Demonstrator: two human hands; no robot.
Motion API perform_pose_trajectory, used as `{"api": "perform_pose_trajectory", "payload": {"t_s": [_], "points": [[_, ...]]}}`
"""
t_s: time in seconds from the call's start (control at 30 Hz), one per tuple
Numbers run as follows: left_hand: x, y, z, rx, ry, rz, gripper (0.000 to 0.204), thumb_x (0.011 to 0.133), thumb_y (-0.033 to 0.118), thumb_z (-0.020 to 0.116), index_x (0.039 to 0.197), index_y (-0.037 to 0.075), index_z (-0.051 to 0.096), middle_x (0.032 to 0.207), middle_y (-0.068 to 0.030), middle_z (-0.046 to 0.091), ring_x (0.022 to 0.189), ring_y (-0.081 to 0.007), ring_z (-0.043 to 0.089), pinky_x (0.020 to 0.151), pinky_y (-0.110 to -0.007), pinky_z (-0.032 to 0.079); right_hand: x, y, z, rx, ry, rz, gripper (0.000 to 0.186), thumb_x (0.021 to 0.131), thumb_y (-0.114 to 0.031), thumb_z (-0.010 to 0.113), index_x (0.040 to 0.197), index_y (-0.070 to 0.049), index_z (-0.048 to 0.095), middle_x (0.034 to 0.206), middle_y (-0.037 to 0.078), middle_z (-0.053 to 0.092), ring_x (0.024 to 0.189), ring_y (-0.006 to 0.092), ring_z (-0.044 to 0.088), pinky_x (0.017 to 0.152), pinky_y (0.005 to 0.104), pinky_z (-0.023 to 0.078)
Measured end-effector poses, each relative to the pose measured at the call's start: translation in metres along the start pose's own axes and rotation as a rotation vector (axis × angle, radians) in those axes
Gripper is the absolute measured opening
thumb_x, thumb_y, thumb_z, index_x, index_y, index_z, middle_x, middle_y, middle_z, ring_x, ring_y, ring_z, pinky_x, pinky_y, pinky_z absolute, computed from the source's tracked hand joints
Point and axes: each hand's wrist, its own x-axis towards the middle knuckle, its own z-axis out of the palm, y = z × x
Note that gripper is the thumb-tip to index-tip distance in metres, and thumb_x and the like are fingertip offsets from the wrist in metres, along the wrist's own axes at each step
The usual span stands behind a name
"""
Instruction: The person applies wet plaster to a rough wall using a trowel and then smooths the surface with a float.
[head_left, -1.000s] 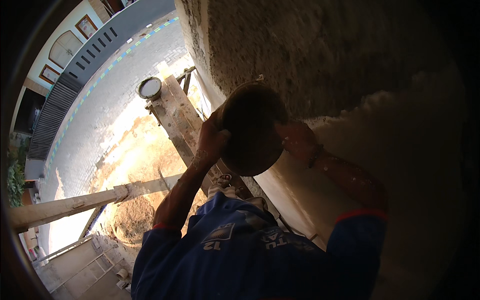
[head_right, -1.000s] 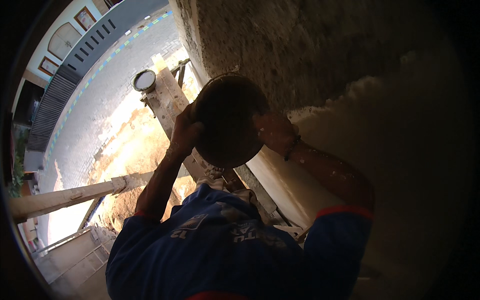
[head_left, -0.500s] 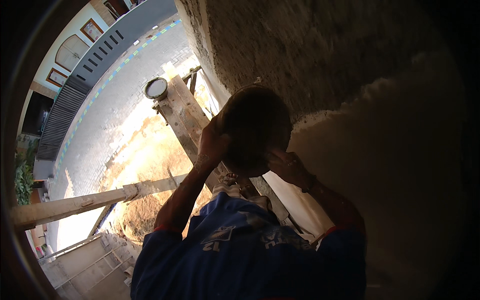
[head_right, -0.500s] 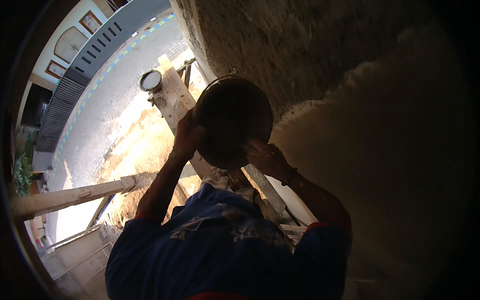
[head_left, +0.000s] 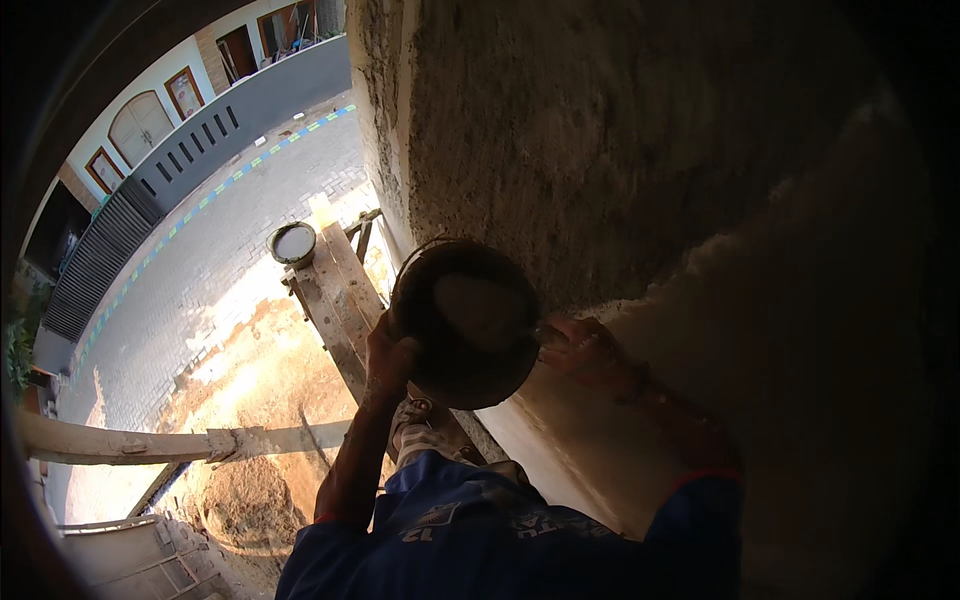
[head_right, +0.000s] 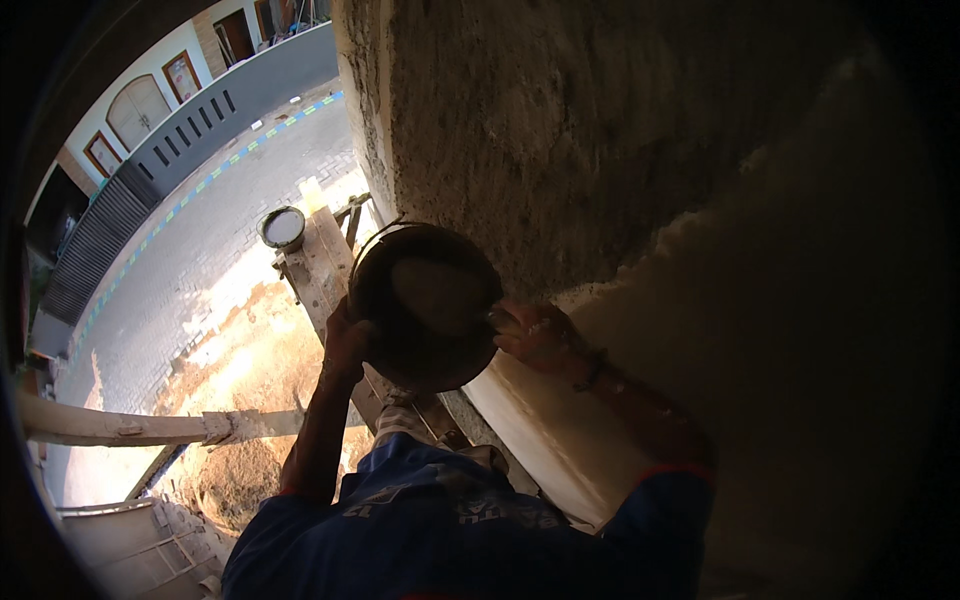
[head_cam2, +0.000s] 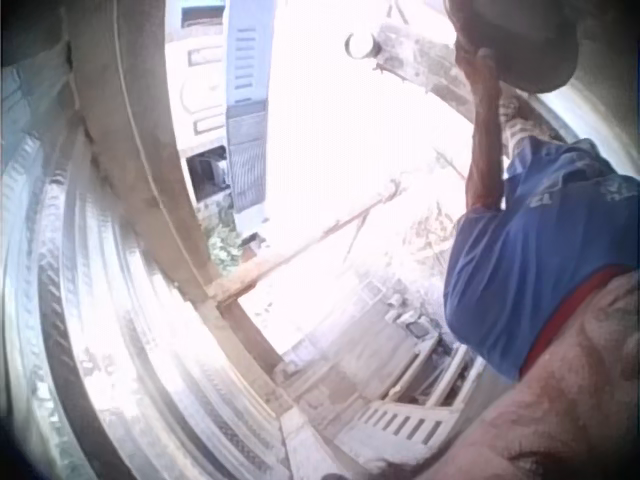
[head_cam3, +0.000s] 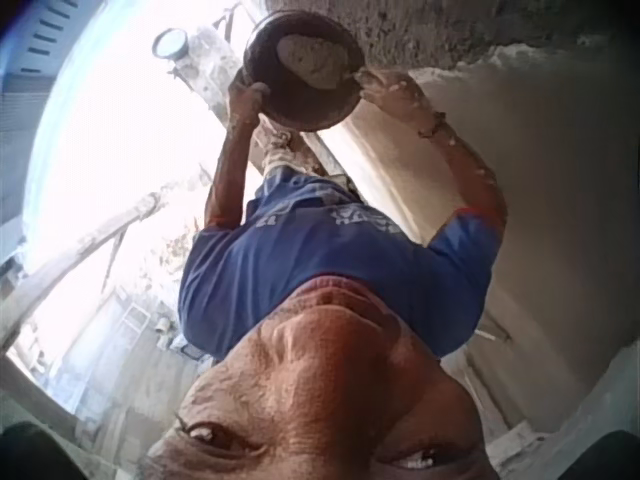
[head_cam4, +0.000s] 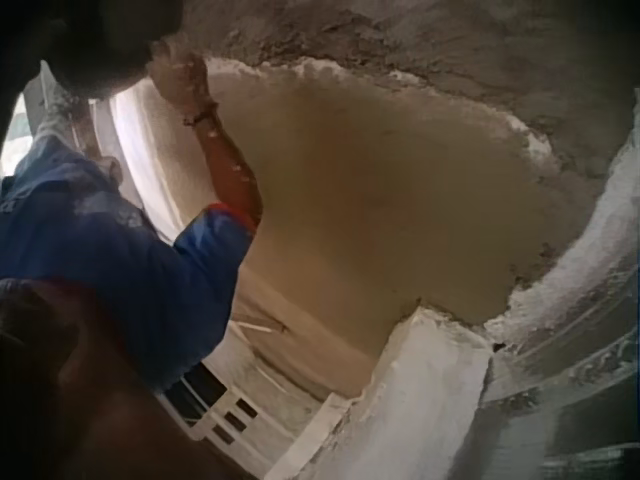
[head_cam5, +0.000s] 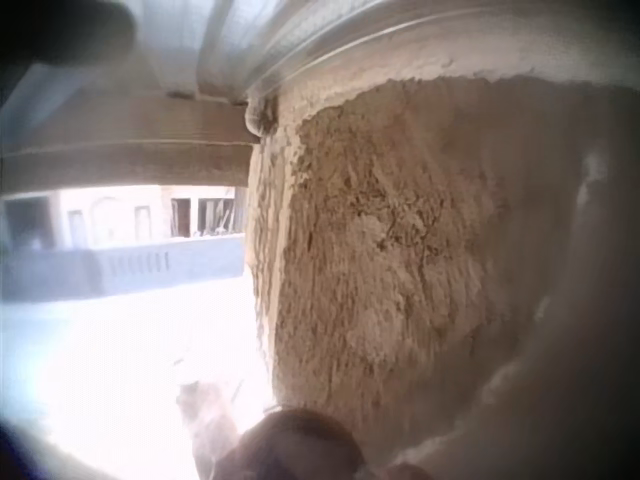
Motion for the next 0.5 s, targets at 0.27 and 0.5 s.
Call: {"api": "perform_pose_trajectory", "payload": {"t_s": [0.27, 0.5], "points": [[0.035, -0.009, -0.063, 0.067, 0.127, 0.019, 0.055, 0.064, -0.001, 0.053, 0.119, -0.004, 0.058, 0.102, -0.0144, 0.068, 0.091, -0.0225, 0.065, 0.084, -0.034, 0.051, 0.064, -0.157, -0.052, -0.433, 0.015, -0.383, 0.048, 0.080, -0.024, 0.073, 0.118, -0.008, 0.048, 0.087, 0.012, 0.061, 0.085, 0.0230, 0.061, 0.075, 0.0367, 0.048], [0.065, -0.010, -0.111, 0.024, 0.181, 0.134, 0.057, 0.065, 0.001, 0.054, 0.121, -0.004, 0.055, 0.109, -0.0150, 0.066, 0.095, -0.0231, 0.065, 0.088, -0.034, 0.050, 0.101, -0.304, -0.089, -0.389, -0.036, -0.514, 0.042, 0.080, -0.022, 0.071, 0.114, -0.001, 0.058, 0.093, 0.017, 0.066, 0.082, 0.0261, 0.066, 0.074, 0.0374, 0.052]]}}
